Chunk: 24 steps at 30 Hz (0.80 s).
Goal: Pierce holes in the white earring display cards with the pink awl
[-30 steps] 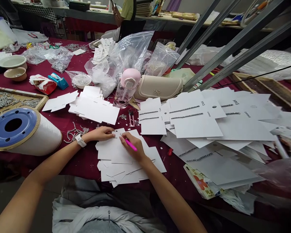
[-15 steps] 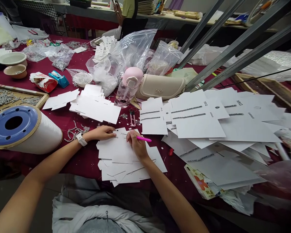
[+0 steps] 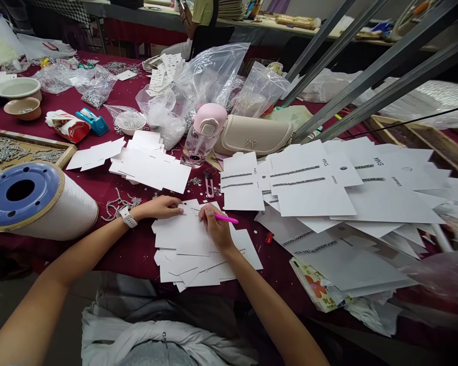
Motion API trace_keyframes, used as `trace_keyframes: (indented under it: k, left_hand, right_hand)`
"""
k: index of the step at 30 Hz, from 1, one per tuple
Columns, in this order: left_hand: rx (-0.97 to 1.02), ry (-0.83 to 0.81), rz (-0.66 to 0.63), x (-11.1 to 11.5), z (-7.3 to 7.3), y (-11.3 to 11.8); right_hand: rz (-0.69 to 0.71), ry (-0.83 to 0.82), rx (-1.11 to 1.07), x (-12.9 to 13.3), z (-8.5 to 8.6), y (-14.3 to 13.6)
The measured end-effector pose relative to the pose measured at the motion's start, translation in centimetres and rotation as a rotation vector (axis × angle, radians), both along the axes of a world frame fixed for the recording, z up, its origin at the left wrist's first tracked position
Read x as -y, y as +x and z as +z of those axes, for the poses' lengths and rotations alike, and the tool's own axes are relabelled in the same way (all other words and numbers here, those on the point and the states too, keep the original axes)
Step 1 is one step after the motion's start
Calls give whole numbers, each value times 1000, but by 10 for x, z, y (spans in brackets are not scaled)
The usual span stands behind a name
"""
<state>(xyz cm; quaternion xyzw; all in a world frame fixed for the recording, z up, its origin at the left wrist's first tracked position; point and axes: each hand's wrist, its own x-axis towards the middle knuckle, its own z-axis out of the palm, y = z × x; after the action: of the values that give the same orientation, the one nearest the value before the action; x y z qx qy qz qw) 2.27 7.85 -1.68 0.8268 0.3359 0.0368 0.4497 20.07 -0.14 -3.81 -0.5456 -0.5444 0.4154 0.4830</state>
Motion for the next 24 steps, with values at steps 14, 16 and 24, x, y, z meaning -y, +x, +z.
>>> trace_keyframes:
  k: [14,16,24]
  left_hand:
    - [-4,27,-12,1,2,0]
    - [-4,31,-17,1,3,0]
    - [5,21,-15,1,0,0]
  right_hand:
    - [-1,22,6,1,-2,1]
    - [1,14,0,0,-2,1]
    - [12,24,5,0,-1,1]
